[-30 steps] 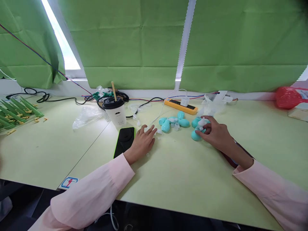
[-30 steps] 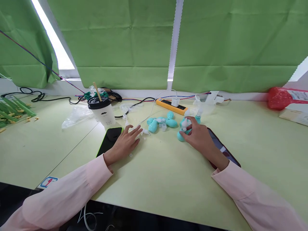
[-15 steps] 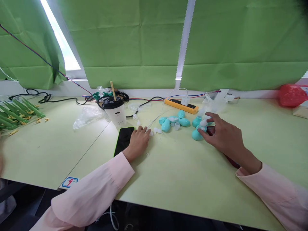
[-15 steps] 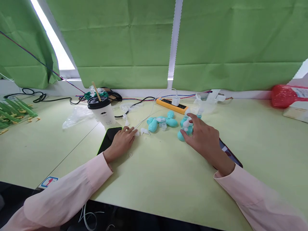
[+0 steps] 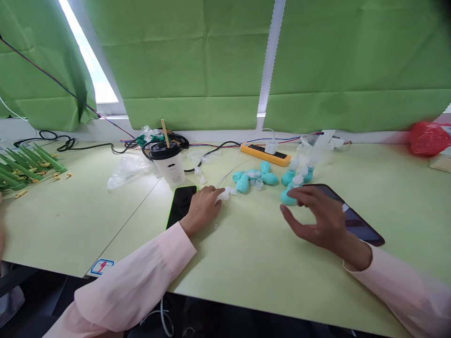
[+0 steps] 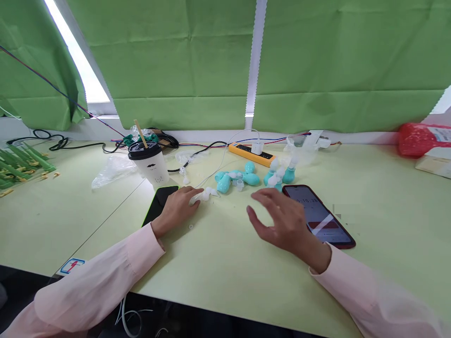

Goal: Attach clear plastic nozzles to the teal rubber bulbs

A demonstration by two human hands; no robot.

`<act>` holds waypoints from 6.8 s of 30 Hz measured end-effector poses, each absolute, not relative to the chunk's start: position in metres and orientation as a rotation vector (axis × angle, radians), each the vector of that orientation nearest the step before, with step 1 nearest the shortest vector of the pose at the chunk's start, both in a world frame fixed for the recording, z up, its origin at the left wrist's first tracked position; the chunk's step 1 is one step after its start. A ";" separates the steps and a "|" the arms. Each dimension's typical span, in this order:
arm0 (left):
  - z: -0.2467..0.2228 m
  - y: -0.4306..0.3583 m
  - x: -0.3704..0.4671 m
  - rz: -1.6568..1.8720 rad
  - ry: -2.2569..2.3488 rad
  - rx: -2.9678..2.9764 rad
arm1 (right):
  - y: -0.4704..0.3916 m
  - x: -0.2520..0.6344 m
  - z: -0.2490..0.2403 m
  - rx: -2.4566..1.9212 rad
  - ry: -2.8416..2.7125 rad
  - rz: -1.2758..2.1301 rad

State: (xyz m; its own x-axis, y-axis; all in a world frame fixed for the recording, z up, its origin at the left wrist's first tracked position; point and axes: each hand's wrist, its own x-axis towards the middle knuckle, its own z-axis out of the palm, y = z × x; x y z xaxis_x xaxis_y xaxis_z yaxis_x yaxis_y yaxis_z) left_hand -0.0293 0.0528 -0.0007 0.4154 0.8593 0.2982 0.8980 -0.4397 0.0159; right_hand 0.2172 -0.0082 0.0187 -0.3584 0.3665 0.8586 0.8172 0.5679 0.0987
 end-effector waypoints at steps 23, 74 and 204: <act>0.000 0.074 0.025 -0.405 -1.415 -2.512 | -0.015 0.196 -0.014 -1.102 -2.301 -0.066; 0.013 0.019 0.018 -1.579 -1.433 -3.524 | -0.017 0.200 -0.016 -1.157 -2.166 -0.101; -0.007 0.022 0.011 -1.610 -1.289 -2.913 | -0.006 0.197 -0.025 -1.364 -2.049 0.001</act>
